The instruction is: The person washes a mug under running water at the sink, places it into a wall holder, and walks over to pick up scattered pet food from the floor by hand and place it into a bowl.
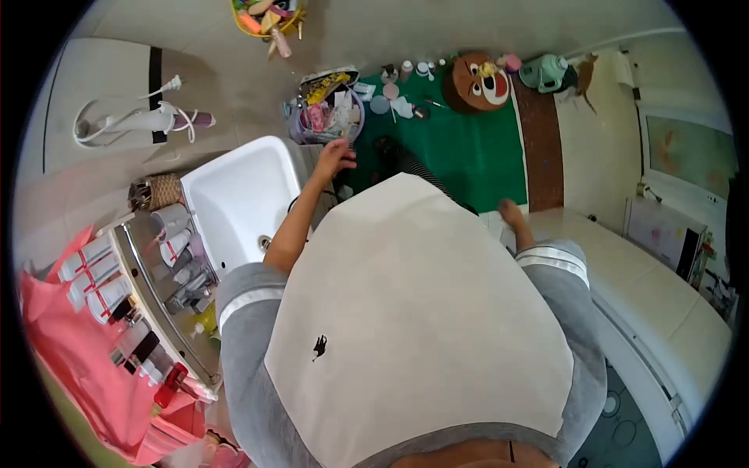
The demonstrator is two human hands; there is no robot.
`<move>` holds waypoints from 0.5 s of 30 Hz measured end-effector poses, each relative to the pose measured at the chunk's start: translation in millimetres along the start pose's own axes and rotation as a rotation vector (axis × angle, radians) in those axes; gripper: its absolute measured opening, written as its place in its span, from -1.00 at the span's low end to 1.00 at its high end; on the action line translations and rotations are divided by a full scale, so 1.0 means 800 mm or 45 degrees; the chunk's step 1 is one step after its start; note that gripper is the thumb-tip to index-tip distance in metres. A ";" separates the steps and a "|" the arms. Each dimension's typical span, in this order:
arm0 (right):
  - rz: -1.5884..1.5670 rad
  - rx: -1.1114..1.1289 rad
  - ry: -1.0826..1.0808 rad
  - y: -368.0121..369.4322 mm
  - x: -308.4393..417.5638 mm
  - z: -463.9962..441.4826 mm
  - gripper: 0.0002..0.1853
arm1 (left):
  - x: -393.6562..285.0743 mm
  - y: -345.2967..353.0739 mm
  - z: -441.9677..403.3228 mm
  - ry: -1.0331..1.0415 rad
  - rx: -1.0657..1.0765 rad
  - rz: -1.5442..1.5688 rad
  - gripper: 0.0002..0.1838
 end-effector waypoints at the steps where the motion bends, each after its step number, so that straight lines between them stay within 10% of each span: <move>1: 0.168 0.008 0.130 0.045 -0.058 0.031 -0.48 | -0.005 0.011 0.017 0.211 0.056 -0.957 -0.60; 3: 0.147 0.226 0.183 0.095 -0.109 0.094 -0.49 | 0.006 0.038 0.041 1.027 0.512 -2.426 -0.58; 4: 0.116 0.274 0.246 0.107 -0.132 0.123 -0.50 | 0.017 0.037 0.028 1.029 0.523 -2.435 -0.58; 6: 0.023 0.320 0.347 0.127 -0.157 0.164 -0.50 | -0.033 0.029 0.010 0.708 0.130 -0.927 -0.57; 8: -0.042 0.334 0.405 0.136 -0.171 0.182 -0.51 | -0.046 0.028 0.003 0.192 0.005 -0.359 -0.60; 15: -0.058 -0.026 0.208 0.043 -0.183 0.102 -0.54 | -0.078 0.074 0.010 0.954 0.249 -1.857 -0.70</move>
Point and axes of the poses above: each hand's wrist, its own z-axis away from the middle knuckle, its own y-axis out of the palm, x = y × z, the point moved 8 cm from there along -z, towards the middle knuckle, and after that the axes turned 10 degrees about -x, right-handed, at the moved point
